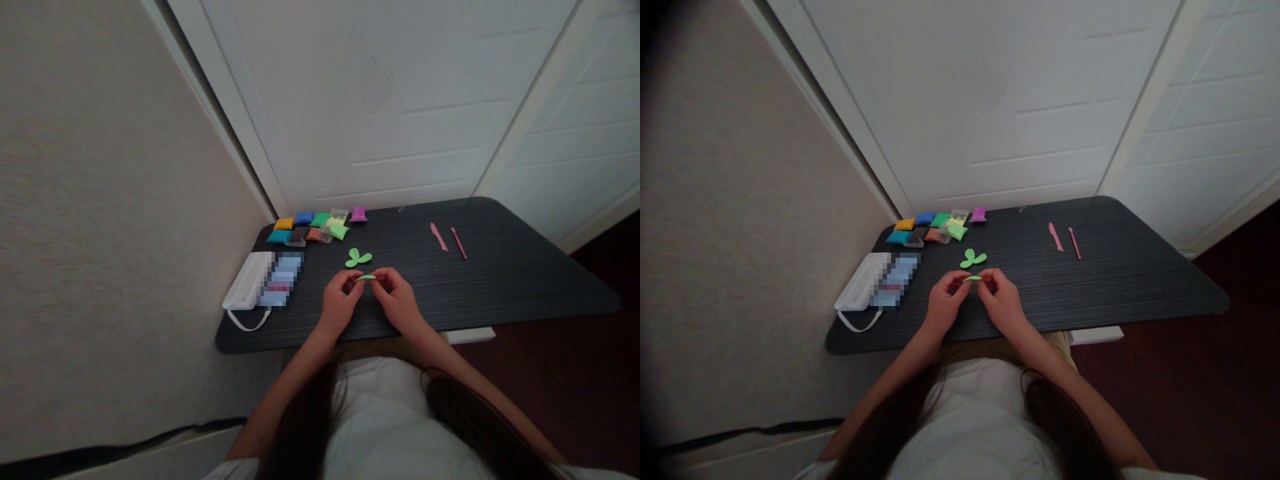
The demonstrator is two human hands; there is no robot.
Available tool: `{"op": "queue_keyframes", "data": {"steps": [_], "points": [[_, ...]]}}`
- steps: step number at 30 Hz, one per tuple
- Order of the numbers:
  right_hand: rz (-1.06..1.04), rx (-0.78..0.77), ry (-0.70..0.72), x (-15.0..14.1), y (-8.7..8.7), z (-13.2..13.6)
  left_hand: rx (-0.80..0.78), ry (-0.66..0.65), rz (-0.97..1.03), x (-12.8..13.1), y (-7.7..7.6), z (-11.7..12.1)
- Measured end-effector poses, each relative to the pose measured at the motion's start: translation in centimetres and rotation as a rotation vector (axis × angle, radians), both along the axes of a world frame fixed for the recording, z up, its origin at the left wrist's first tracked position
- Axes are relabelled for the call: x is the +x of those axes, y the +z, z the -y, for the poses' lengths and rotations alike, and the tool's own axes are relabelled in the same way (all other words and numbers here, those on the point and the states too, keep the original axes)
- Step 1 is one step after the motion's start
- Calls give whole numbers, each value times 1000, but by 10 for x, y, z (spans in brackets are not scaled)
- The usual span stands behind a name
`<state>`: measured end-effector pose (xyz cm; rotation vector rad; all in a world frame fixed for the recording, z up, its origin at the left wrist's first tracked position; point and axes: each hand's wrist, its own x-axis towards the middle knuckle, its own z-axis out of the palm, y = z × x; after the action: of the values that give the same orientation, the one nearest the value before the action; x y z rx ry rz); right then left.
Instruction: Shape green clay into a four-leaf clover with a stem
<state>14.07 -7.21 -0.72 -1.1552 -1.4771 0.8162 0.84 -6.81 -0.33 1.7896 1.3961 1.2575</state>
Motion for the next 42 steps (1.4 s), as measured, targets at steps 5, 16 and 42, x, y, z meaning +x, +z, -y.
{"op": "queue_keyframes", "data": {"steps": [5, 16, 42], "points": [[9, -29, 21, 0, -1, 0, 22, -31, -13, 1, 3, 1], [48, -41, 85, 1, 5, 2, -83, 69, 297, -2, 1, -3], [46, -43, 67, -1, 6, 3, -166, -54, 307, 3, -2, 1]]}}
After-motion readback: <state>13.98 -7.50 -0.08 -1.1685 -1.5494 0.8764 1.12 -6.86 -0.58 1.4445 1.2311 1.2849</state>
